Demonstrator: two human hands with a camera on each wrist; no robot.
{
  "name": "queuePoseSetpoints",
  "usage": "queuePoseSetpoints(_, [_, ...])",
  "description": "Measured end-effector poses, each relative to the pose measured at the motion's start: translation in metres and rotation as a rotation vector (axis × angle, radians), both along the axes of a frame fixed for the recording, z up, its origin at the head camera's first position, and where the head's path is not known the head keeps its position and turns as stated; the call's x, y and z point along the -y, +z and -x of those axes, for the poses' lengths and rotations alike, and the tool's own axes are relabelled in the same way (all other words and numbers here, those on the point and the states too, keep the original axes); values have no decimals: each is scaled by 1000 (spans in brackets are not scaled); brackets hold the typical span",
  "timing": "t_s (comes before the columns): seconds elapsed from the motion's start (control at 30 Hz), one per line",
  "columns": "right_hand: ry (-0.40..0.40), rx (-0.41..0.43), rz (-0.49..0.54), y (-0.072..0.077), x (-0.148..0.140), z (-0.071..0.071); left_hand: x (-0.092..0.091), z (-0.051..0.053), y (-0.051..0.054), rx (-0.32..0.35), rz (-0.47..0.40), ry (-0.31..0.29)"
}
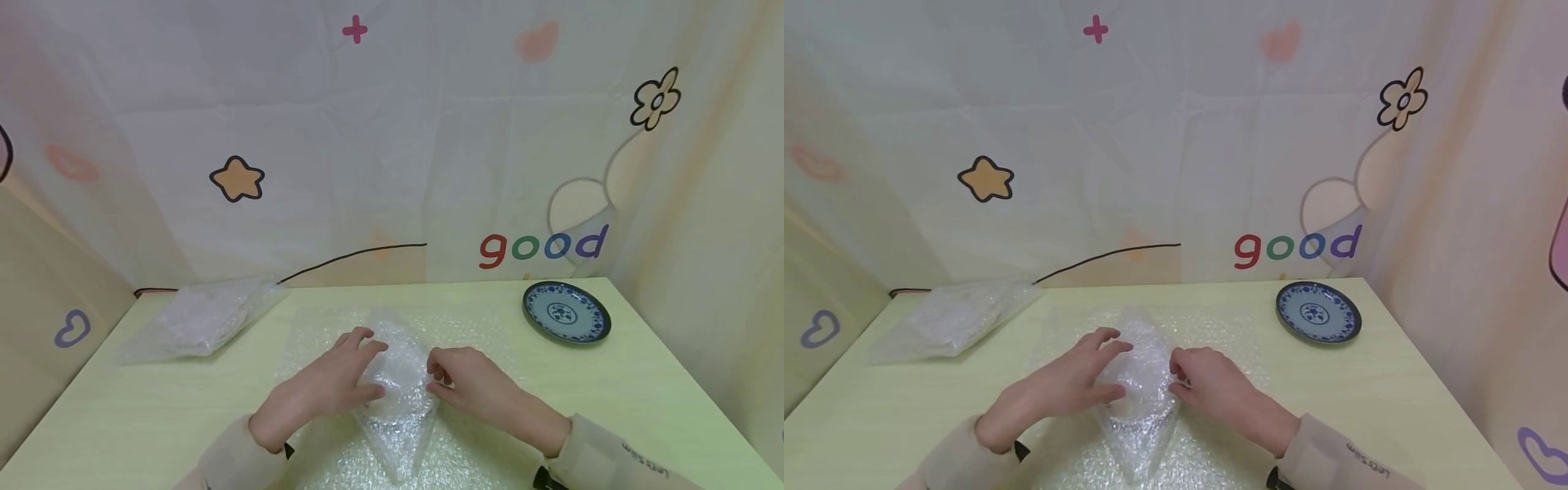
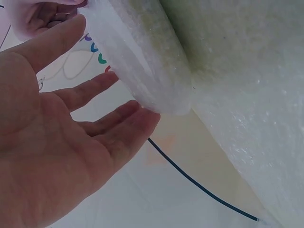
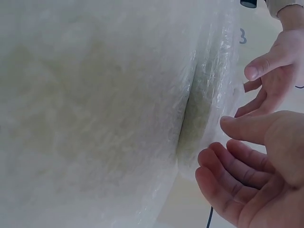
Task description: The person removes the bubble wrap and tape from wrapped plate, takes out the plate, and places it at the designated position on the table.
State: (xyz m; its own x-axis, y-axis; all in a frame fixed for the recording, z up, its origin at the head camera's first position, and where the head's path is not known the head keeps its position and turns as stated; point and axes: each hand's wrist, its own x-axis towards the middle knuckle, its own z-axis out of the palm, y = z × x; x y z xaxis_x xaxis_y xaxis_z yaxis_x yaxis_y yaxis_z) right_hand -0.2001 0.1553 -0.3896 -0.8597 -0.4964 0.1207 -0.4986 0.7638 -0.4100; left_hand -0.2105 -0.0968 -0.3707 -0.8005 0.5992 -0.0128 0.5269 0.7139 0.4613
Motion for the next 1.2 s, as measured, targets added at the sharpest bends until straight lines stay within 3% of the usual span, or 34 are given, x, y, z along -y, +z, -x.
queuePoseSetpoints(0.33, [-115,15,-58,3,5,-2,2,-2,-1,12,19,-50])
queuePoseSetpoints(0.8, [-76,124,-25,1,1,-2,2,-3,-6,53,61,-47])
queuePoseSetpoints(1.2, [-34,137,-20,-2,-1,0,1,-3,-8,54,92,-33])
